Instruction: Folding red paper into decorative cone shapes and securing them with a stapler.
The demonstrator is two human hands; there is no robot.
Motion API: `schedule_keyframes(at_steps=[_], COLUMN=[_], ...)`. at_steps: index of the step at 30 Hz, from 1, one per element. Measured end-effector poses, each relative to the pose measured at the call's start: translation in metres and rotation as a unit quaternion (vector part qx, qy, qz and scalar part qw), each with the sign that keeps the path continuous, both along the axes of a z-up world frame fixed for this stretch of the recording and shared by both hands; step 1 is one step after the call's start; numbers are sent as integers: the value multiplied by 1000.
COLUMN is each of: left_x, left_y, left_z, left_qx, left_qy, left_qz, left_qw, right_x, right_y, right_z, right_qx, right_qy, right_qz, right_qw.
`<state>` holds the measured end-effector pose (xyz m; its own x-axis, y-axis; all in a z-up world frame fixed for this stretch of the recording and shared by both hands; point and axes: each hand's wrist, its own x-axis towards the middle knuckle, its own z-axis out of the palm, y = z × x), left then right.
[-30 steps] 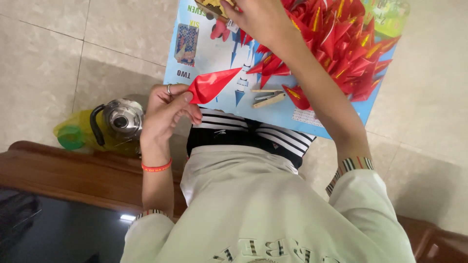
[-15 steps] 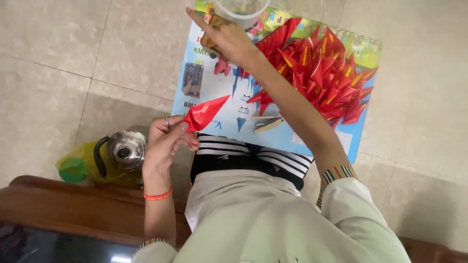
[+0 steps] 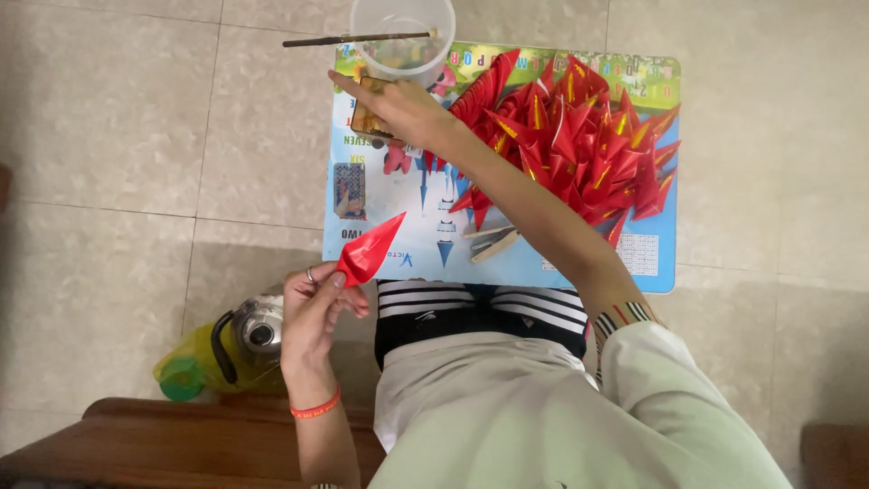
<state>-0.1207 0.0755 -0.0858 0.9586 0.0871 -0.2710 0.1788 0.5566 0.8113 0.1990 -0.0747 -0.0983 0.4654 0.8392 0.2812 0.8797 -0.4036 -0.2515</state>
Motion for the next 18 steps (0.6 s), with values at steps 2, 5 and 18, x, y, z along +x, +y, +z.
schedule_keyframes(at_steps=[2,5,18], left_x=[4,16,68], left_y=[-7,-24,-115], left_z=[6,24,65], left_qx=[29,30,108], left_qy=[8,-6,-152], left_qz=[15,48,97], left_qw=[999,998,978], right_x=[-3,-13,-118], right_y=[-2,-15,-117], right_z=[10,33,113], right_qx=[12,81,499], right_qy=[44,112,511], right_qz=[-28,-64,-109], right_qw=[999,988,691])
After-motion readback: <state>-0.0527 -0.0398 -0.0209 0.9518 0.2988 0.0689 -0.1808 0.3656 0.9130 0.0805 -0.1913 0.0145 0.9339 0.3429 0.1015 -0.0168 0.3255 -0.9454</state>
